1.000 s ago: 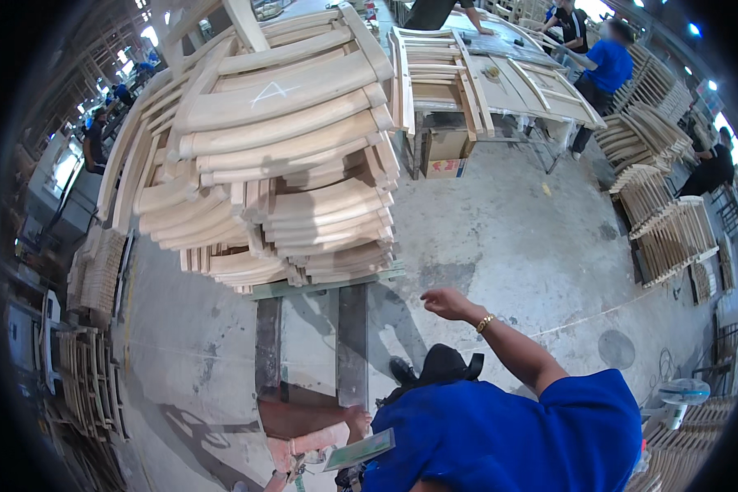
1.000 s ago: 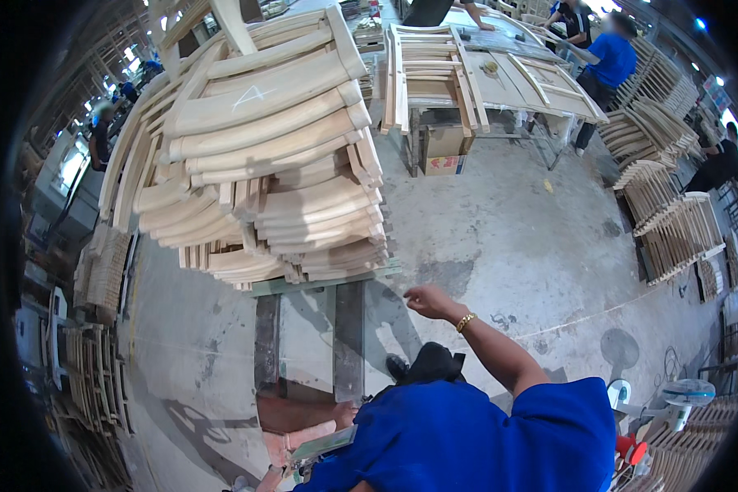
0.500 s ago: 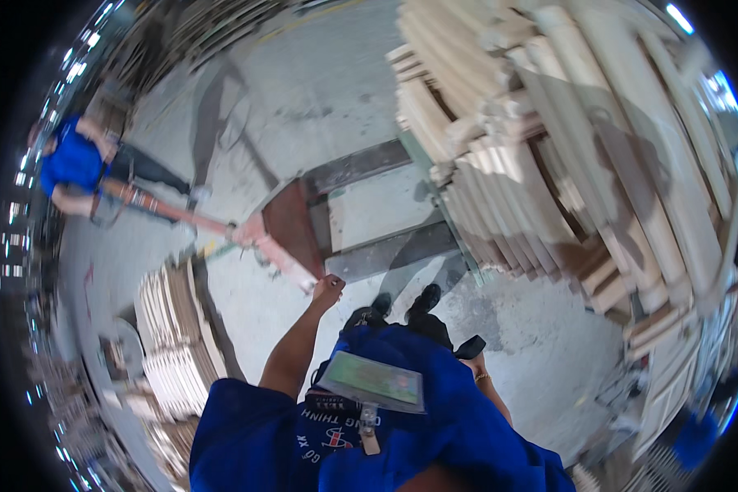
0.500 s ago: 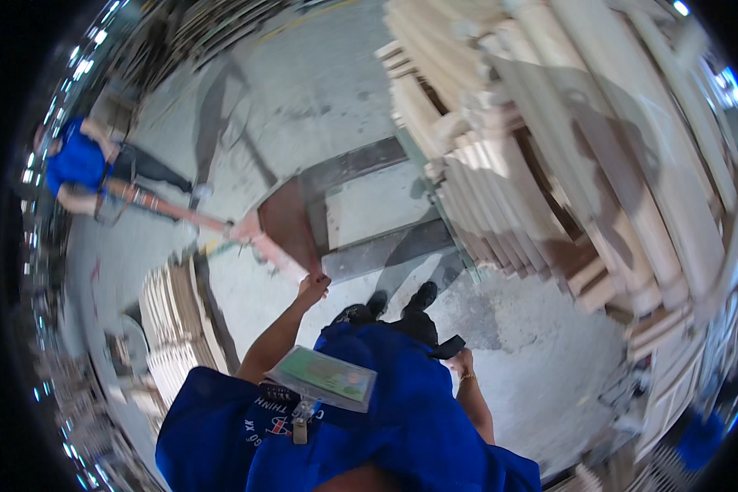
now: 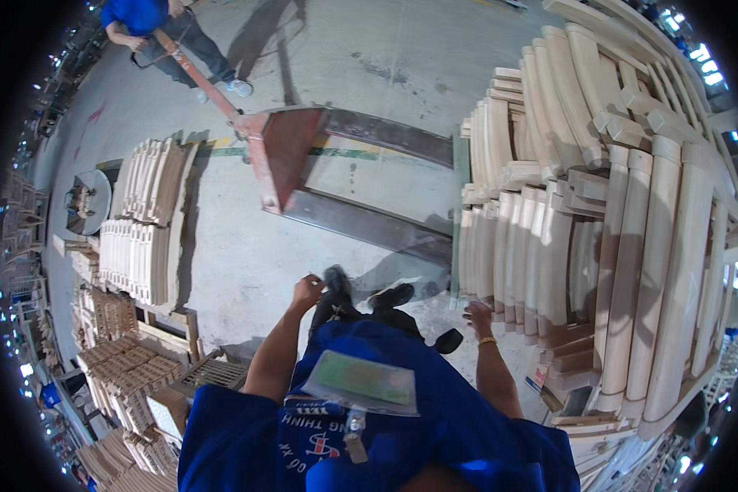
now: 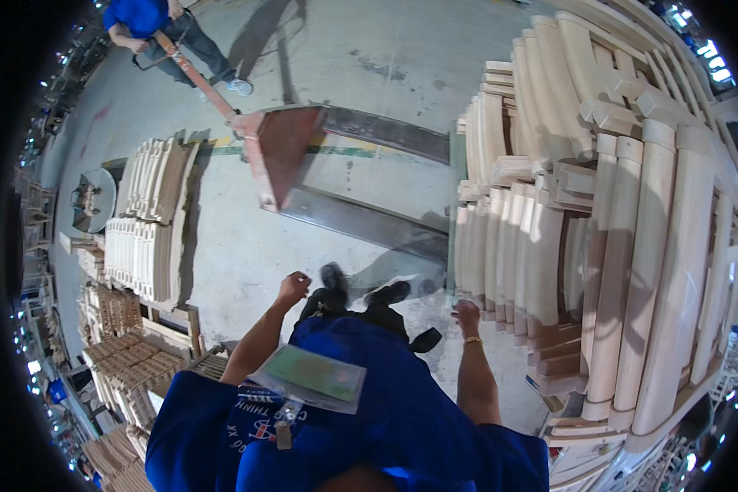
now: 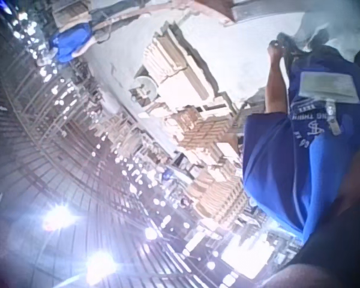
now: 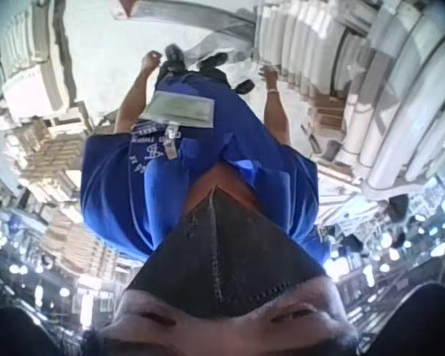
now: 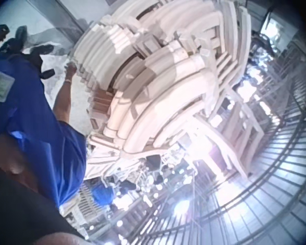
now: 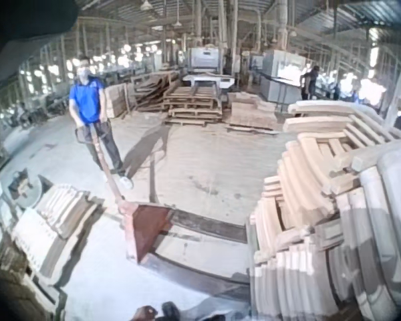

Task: The person uses a manual pallet jack to lift and transport a stack of wooden chair frames across a factory floor. They maneuver the jack through aisles, position it under the load, raise the forks, and pull the stack to a new location before releasing the load.

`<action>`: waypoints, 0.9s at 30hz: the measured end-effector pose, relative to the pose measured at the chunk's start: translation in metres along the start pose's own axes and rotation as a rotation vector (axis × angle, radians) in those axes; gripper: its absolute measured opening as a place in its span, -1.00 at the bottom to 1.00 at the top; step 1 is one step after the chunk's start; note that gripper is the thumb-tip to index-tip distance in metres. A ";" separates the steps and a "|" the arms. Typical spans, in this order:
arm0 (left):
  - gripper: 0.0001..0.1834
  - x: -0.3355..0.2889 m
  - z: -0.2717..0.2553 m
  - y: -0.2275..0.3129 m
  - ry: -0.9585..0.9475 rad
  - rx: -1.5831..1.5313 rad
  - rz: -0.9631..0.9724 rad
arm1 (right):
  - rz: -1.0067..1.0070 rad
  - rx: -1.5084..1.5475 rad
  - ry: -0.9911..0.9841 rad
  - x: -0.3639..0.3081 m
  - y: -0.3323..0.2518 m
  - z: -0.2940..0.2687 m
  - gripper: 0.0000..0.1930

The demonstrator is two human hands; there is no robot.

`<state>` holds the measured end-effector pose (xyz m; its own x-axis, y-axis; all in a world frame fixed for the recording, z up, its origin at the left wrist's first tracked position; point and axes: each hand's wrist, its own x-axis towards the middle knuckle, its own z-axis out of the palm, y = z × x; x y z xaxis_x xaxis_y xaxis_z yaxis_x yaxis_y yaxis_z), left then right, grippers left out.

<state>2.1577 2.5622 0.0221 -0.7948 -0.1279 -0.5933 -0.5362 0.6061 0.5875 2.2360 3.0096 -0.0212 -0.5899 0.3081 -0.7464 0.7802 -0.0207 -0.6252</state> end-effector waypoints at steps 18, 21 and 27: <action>-0.65 0.006 -0.154 -0.174 0.295 -0.291 -0.250 | -1.287 -1.296 -1.122 0.034 -0.095 0.273 -0.80; -0.66 0.000 -0.175 -0.200 0.404 -0.504 -0.358 | -1.172 -1.248 -0.950 0.029 -0.143 0.349 -0.83; -0.75 -0.008 -0.215 -0.211 0.587 -0.814 -0.408 | -0.270 -0.918 -0.684 0.002 -0.245 0.510 -0.79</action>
<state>2.2162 2.2665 0.0208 -0.4097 -0.6888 -0.5980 -0.6470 -0.2427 0.7228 1.9373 2.5298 0.0139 -0.5301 -0.3831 -0.7565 0.3052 0.7461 -0.5917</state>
